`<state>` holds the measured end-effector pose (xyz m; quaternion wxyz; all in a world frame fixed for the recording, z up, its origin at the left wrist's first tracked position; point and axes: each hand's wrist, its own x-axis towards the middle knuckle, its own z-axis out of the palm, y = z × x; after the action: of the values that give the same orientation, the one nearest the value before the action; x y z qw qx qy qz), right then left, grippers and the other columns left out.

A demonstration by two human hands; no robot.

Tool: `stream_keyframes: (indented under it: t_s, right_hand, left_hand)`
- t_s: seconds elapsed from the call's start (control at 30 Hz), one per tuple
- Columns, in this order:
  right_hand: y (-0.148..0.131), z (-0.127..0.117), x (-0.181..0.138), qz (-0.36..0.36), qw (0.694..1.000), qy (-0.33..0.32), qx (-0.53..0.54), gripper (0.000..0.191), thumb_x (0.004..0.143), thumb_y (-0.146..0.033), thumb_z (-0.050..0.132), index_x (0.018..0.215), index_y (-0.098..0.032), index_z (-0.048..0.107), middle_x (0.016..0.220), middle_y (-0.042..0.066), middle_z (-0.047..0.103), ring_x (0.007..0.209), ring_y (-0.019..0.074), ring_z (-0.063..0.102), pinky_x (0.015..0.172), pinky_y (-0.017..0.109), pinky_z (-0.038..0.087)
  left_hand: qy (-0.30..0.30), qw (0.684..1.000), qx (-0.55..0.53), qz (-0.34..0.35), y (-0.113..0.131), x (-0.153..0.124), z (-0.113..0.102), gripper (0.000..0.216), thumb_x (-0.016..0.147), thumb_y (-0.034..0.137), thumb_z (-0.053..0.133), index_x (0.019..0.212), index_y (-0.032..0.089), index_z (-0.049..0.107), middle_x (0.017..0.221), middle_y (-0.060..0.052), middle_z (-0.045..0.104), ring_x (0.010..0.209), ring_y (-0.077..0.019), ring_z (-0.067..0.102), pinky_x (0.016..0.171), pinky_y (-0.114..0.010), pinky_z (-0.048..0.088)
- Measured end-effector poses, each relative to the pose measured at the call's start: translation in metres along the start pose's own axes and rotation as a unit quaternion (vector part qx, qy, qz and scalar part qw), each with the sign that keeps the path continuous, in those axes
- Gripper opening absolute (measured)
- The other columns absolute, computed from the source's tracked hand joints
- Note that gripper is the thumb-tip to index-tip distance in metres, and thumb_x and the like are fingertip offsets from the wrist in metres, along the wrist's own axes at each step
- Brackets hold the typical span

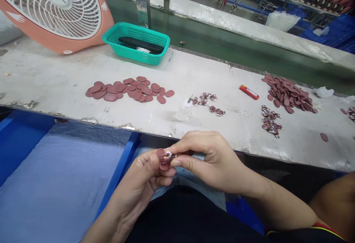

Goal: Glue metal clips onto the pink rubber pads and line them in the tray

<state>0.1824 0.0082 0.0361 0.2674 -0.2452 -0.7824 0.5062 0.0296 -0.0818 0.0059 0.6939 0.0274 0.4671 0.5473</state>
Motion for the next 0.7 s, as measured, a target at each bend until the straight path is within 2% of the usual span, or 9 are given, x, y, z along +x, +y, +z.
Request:
stream_keyframes:
  t_s: [0.4, 0.53, 0.7]
  right_hand:
    - [-0.006, 0.0, 0.003, -0.035, 0.998, -0.014, -0.057, 0.013, 0.091, -0.019, 0.067, 0.099, -0.024, 0.077, 0.086, 0.001, 0.077, 0.073, 0.0151, 0.071, 0.071, 0.027, 0.057]
    - [-0.008, 0.0, 0.003, -0.059, 0.994, -0.023, -0.084, 0.013, 0.091, -0.014, 0.066, 0.098, -0.018, 0.075, 0.086, 0.003, 0.077, 0.075, 0.0137, 0.07, 0.07, 0.023, 0.055]
    - [-0.007, 0.002, 0.002, -0.088, 0.992, -0.032, -0.085, 0.012, 0.088, -0.007, 0.067, 0.098, -0.01, 0.074, 0.084, 0.005, 0.077, 0.074, 0.0116, 0.068, 0.071, 0.019, 0.053]
  left_hand:
    - [0.005, 1.0, 0.005, -0.003, 0.0, 0.0, -0.004, 0.042, 0.048, 0.051, 0.091, 0.065, 0.016, 0.076, 0.056, 0.0, 0.068, 0.052, -0.01, 0.064, 0.049, -0.014, 0.053]
    - [-0.017, 1.0, 0.001, -0.001, -0.001, 0.003, -0.007, 0.042, 0.051, 0.051, 0.091, 0.064, 0.015, 0.074, 0.056, 0.001, 0.066, 0.051, -0.0082, 0.061, 0.049, -0.013, 0.051]
    - [-0.079, 0.997, 0.0, 0.0, -0.004, 0.008, -0.017, 0.035, 0.057, 0.047, 0.09, 0.066, 0.017, 0.076, 0.057, 0.001, 0.064, 0.053, -0.0077, 0.058, 0.051, -0.014, 0.051]
